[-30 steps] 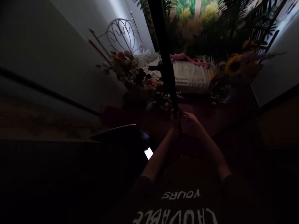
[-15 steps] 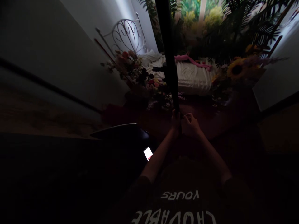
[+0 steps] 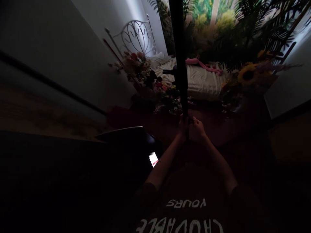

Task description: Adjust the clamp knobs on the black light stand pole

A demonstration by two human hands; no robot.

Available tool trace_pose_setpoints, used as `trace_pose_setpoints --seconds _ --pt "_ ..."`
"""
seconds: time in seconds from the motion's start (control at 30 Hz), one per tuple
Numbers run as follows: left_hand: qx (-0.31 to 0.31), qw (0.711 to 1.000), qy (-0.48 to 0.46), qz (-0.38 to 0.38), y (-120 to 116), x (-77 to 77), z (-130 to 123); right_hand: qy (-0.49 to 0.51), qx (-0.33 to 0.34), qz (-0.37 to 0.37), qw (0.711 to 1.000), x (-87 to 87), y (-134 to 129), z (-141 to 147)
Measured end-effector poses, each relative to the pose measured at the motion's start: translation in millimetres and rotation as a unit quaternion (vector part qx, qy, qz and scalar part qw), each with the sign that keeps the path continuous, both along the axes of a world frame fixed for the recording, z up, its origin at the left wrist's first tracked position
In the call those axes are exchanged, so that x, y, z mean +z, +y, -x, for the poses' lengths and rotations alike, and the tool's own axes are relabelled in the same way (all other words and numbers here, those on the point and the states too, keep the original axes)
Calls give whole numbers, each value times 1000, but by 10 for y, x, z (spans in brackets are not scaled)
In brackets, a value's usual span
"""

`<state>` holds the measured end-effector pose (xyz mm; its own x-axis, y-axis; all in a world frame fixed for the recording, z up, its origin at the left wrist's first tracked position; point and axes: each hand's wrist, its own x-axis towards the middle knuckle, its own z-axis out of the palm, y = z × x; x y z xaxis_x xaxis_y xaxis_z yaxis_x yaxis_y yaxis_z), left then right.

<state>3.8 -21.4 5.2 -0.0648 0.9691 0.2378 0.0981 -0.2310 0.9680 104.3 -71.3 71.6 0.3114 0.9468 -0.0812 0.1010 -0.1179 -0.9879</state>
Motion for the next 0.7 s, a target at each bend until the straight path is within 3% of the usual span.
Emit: trace_pose_setpoints --seconds 0.17,0.33,0.47,0.57,0.63,0.7 --pt "1 1000 4 -2 -17 56 -5 102 2 4 995 -89 -33 -28" --pt "31 999 -10 -4 -149 89 -40 112 0 82 990 -353 -345 -170" --pt "73 997 13 3 -383 -205 0 78 -36 132 987 -680 -789 -496" --pt "100 988 60 103 -620 -556 16 79 -130 165 975 -866 -1175 -857" --pt "85 977 89 176 -767 -747 -36 80 -180 159 967 -916 -1418 -1105" --pt "33 973 103 204 -867 -850 -157 87 -241 149 955 -899 -1623 -1330"
